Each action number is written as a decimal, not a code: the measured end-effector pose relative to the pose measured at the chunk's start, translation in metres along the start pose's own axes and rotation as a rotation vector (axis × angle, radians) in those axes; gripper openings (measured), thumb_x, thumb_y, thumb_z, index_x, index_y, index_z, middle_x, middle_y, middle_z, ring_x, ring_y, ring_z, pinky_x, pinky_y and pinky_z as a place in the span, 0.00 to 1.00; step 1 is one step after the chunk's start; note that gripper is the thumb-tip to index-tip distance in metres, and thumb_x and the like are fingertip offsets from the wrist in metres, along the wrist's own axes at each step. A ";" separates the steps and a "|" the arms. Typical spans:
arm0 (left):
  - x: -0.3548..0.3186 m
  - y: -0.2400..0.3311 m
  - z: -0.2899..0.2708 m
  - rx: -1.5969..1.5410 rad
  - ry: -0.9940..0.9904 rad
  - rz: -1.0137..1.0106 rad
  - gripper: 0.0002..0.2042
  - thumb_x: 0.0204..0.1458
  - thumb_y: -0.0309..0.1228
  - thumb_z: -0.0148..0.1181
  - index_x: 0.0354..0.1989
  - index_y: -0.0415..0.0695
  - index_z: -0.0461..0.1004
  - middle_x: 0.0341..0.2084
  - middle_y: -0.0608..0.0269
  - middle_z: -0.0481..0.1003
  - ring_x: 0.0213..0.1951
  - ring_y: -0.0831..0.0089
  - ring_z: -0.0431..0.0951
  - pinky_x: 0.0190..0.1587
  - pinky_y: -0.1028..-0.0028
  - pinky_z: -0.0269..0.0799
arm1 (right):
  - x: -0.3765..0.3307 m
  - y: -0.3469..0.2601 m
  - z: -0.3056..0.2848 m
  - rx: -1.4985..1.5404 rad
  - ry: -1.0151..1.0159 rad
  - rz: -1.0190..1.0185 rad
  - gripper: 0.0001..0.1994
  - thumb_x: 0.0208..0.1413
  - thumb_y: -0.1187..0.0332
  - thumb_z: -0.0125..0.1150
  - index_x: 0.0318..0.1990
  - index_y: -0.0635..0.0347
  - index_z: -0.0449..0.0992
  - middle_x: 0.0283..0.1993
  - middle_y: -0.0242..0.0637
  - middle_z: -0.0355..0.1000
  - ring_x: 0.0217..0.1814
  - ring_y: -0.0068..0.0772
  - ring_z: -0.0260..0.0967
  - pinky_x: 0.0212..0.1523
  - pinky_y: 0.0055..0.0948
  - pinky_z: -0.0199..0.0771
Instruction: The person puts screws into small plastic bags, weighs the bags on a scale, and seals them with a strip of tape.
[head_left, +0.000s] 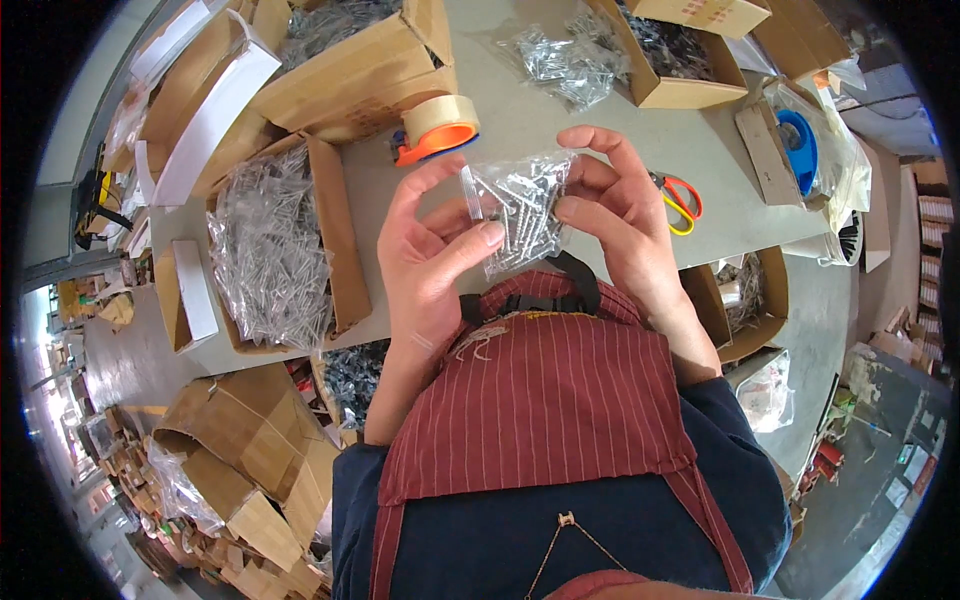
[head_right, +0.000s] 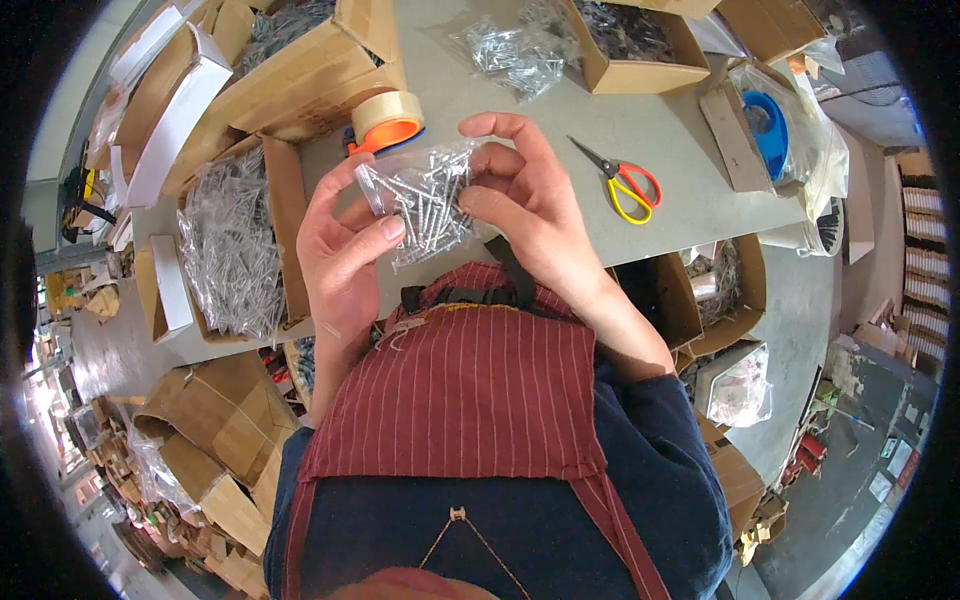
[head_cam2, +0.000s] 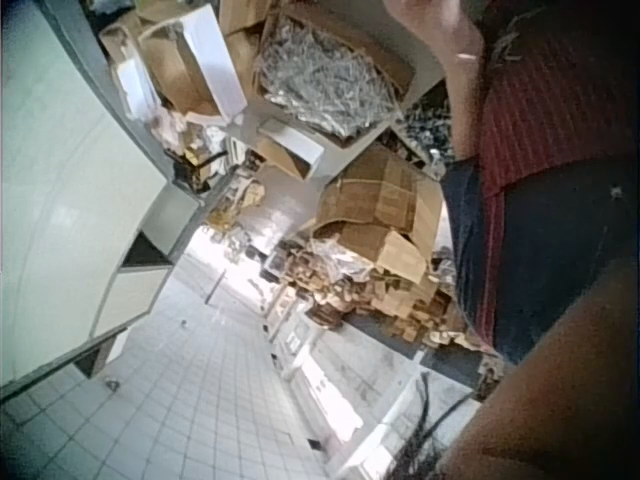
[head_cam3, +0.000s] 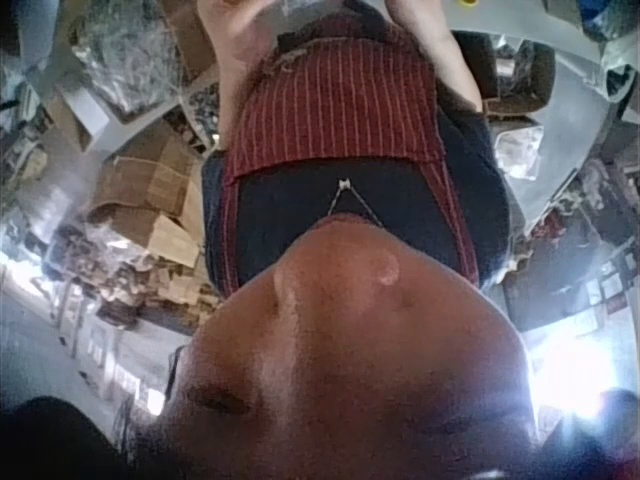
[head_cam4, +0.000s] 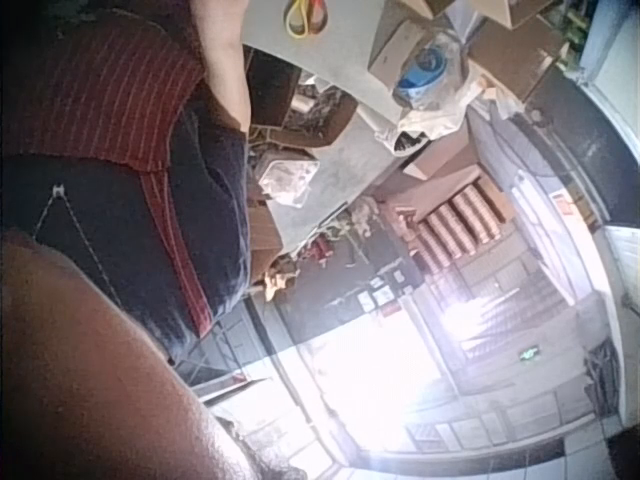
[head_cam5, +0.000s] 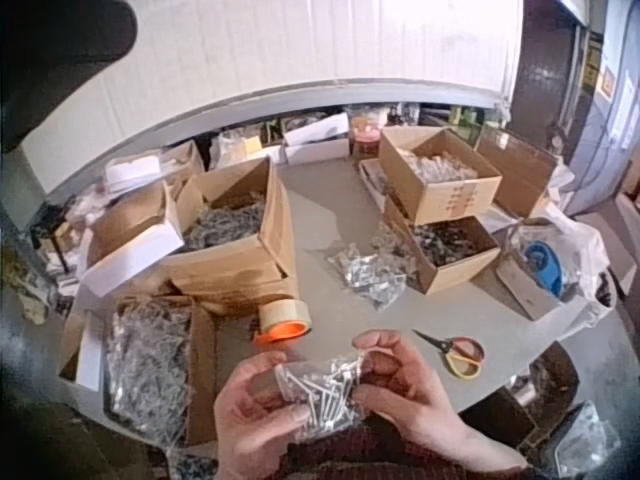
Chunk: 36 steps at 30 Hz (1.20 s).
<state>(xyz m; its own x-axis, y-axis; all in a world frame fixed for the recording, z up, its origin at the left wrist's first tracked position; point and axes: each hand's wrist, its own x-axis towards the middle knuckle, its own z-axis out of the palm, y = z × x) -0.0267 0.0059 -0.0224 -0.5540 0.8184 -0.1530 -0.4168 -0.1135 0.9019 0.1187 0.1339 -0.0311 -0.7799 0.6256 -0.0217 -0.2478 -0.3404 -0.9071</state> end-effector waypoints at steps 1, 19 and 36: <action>0.001 -0.001 0.000 0.000 -0.003 -0.002 0.30 0.46 0.16 0.65 0.61 0.37 0.62 0.43 0.44 0.78 0.46 0.65 0.80 0.51 0.70 0.75 | 0.000 0.000 0.000 0.004 -0.003 -0.005 0.26 0.56 0.85 0.53 0.63 0.61 0.58 0.44 0.35 0.70 0.46 0.21 0.70 0.46 0.19 0.70; -0.003 -0.006 0.008 -0.032 -0.083 -0.049 0.31 0.49 0.17 0.66 0.61 0.36 0.60 0.44 0.50 0.77 0.45 0.69 0.78 0.48 0.71 0.76 | -0.003 -0.008 0.005 -0.146 0.016 0.053 0.31 0.52 0.81 0.63 0.63 0.62 0.59 0.42 0.35 0.75 0.44 0.22 0.73 0.49 0.22 0.71; -0.002 -0.003 0.006 -0.027 0.000 -0.030 0.30 0.47 0.18 0.66 0.59 0.34 0.62 0.45 0.48 0.77 0.46 0.67 0.79 0.51 0.69 0.74 | -0.004 -0.013 0.005 -0.043 0.002 0.016 0.28 0.57 0.82 0.58 0.64 0.63 0.55 0.42 0.41 0.75 0.44 0.25 0.73 0.45 0.23 0.73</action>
<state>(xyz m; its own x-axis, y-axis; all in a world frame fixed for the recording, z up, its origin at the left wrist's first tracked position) -0.0199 0.0080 -0.0228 -0.5412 0.8214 -0.1799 -0.4525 -0.1042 0.8857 0.1220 0.1321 -0.0176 -0.7825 0.6215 -0.0375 -0.2100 -0.3202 -0.9238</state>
